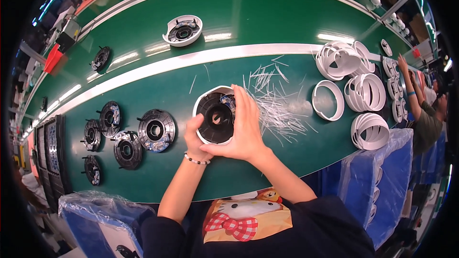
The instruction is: The recorder is assembling white plastic ring covers onto black circular bases containing circuit boards on a factory production line.
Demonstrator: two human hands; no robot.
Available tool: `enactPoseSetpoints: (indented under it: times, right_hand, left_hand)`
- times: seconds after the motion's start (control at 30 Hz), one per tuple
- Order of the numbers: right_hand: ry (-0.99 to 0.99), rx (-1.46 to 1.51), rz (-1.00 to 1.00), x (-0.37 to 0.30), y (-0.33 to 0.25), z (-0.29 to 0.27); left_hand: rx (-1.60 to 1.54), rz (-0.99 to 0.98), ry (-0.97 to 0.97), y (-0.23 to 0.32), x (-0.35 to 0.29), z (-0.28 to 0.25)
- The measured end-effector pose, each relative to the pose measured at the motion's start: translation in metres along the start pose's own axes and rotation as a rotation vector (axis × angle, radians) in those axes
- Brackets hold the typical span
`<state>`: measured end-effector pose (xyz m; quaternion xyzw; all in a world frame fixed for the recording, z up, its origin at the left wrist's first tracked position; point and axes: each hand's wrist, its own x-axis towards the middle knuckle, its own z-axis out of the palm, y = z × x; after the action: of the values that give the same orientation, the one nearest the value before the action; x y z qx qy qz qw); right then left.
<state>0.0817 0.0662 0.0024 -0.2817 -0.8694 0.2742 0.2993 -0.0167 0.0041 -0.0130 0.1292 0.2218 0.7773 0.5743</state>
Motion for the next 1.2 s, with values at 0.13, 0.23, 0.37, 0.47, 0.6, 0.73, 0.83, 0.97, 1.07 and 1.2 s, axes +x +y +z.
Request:
enactPoseSetpoints:
  times: [0.13, 0.23, 0.37, 0.47, 0.6, 0.73, 0.83, 0.97, 1.07, 1.2]
  right_hand:
    - [0.049, 0.037, 0.047, -0.007, -0.002, 0.000]
    - [0.089, 0.046, 0.004, -0.006, -0.001, 0.000]
    - [0.179, 0.091, -0.176, -0.004, -0.003, -0.013]
    - [0.288, 0.162, -0.245, -0.013, 0.009, -0.044]
    - [0.338, -0.231, -0.030, -0.030, 0.053, -0.105]
    - [0.238, -0.674, 0.232, -0.076, 0.118, -0.146]
    - [0.235, -0.699, 0.287, -0.105, 0.150, -0.157]
    - [0.307, -0.701, 0.259, -0.088, 0.137, -0.153]
    - [0.372, -0.653, 0.127, -0.067, 0.105, -0.149]
    - [0.423, -0.392, -0.121, -0.052, 0.051, -0.123]
  left_hand:
    - [0.040, 0.027, 0.066, -0.010, -0.006, 0.000]
    - [0.017, 0.070, 0.076, -0.012, -0.006, 0.003]
    - [-0.026, 0.195, 0.125, -0.002, -0.001, 0.020]
    - [0.045, 0.065, 0.200, 0.030, 0.015, 0.031]
    - [0.208, 0.145, 0.344, 0.106, 0.035, 0.019]
    - [0.270, 0.333, 0.443, 0.158, 0.080, -0.047]
    - [0.208, 0.283, 0.576, 0.170, 0.119, -0.078]
    - [0.140, 0.311, 0.381, 0.170, 0.169, -0.138]
    - [0.278, 0.450, 0.431, 0.158, 0.197, -0.136]
    - [1.508, 0.539, 0.510, 0.169, 0.204, -0.135]
